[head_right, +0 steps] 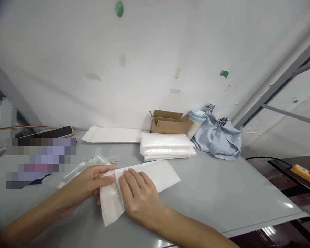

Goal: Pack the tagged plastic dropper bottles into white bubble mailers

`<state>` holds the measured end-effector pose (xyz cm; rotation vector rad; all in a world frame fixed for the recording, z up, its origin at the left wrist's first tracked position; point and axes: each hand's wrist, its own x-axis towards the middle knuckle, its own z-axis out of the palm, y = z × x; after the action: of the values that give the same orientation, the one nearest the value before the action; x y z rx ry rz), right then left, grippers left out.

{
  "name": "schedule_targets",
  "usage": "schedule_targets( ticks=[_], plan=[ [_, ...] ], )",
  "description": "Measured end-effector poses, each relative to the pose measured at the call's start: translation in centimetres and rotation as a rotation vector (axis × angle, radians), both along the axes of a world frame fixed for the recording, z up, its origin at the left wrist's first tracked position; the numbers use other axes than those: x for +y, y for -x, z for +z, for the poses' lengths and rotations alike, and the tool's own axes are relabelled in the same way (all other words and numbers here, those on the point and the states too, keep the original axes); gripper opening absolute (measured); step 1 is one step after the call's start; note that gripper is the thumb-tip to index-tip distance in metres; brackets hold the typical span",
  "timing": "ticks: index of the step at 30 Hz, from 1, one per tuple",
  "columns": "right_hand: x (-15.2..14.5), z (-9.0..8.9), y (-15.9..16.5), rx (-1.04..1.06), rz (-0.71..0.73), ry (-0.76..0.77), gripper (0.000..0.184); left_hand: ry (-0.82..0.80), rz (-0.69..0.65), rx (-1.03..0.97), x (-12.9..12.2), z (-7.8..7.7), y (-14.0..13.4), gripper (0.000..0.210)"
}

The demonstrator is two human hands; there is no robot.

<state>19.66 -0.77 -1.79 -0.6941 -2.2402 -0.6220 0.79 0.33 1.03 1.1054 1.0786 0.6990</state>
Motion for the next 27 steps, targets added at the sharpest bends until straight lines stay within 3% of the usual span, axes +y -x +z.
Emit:
schedule_targets(
  ticks=[3,6,9,12,14,17,19,22,27],
  plan=[
    [0.2,-0.2,0.0,-0.033,-0.034,0.019,0.027,0.026,-0.036,-0.072,0.0,-0.1,0.0,0.028],
    [0.3,-0.3,-0.2,-0.015,0.026,-0.010,0.022,0.029,0.007,-0.024,-0.1,-0.2,-0.2,0.032],
    [0.4,-0.1,-0.4,0.002,0.036,-0.012,0.019,-0.100,0.063,0.058,-0.3,-0.1,-0.4,0.036],
    [0.5,0.5,-0.7,0.030,0.007,0.016,0.022,-0.441,0.239,0.180,-0.9,-0.4,-0.2,0.031],
    [0.7,0.8,-0.9,0.068,-0.009,0.057,0.027,-0.812,0.337,0.288,-1.5,-0.9,0.1,0.017],
    [0.8,1.3,-1.1,0.108,-0.014,0.114,0.031,-1.417,0.274,0.417,-2.1,-1.7,0.1,0.013],
    [0.7,1.5,-1.1,0.117,-0.017,0.115,0.030,-1.659,0.164,0.460,-2.2,-2.2,-0.2,0.021],
    [0.6,1.7,-1.1,0.132,-0.030,0.089,0.026,-1.730,0.100,0.502,-2.0,-2.7,-0.9,0.029],
    [0.5,1.5,-1.3,0.173,0.055,0.005,0.023,-1.761,0.180,0.634,-1.8,-3.1,-1.5,0.035]
  ],
)
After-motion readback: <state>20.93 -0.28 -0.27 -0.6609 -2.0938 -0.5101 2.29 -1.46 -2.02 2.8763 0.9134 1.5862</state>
